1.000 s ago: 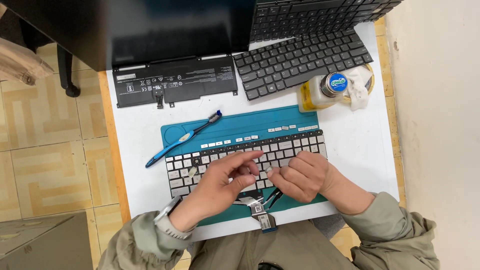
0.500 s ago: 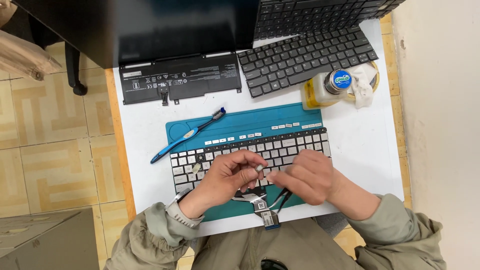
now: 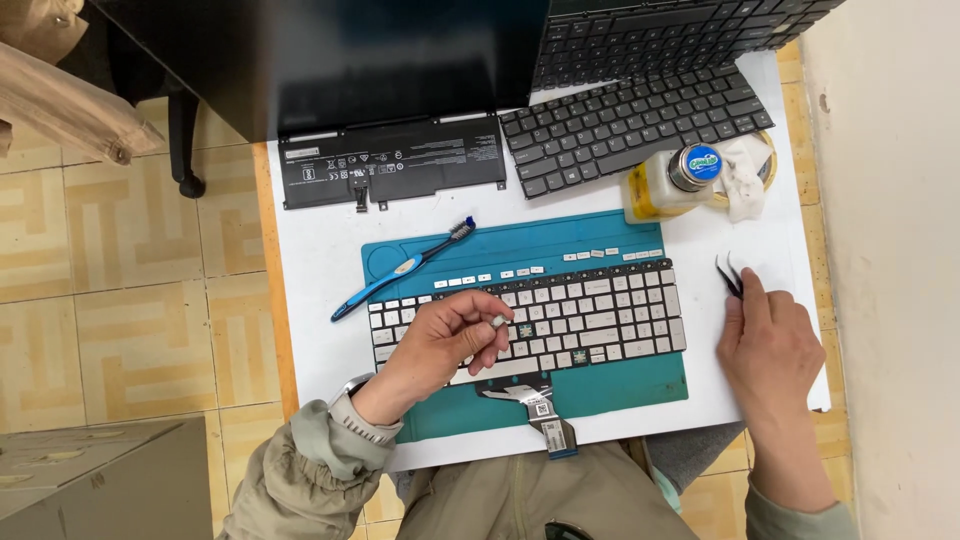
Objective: Cleaning and reassembling laptop keyboard components using a brush and tweezers
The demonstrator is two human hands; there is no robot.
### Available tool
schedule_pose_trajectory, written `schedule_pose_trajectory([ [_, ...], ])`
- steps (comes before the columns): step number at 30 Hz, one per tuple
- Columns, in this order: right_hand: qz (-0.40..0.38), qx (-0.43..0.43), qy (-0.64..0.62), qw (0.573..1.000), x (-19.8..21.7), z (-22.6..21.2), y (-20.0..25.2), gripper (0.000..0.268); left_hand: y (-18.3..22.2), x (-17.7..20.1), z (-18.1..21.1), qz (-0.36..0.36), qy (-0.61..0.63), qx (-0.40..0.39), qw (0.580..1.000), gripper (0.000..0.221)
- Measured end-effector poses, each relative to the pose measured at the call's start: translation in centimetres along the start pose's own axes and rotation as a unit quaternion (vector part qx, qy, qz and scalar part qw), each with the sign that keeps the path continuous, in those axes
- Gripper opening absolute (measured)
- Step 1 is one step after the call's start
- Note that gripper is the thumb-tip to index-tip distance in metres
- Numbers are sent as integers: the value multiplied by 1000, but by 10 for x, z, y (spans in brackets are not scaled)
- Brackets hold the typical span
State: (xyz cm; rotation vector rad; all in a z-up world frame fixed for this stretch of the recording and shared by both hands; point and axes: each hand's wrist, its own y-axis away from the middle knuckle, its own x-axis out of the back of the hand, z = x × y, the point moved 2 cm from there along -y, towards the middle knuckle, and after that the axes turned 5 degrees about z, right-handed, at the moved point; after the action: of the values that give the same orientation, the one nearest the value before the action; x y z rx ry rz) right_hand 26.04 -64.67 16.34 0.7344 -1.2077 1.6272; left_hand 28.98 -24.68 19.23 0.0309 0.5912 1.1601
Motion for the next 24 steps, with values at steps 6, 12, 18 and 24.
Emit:
schedule_pose_trajectory([
  [6, 36, 59, -4, 998, 37, -9, -24, 32, 12, 14, -2, 29, -26, -3, 999, 17],
  [12, 133, 338, -331, 871, 136, -154, -123, 22, 58, 25, 5, 80, -119, 70, 987, 19],
  [18, 54, 496, -324, 803, 95, -320, -135, 14, 80, 46, -2, 120, -77, 56, 988, 20],
  [24, -28, 482, -339, 807, 122, -313, -163, 13, 75, 56, 9, 111, -83, 49, 989, 19],
])
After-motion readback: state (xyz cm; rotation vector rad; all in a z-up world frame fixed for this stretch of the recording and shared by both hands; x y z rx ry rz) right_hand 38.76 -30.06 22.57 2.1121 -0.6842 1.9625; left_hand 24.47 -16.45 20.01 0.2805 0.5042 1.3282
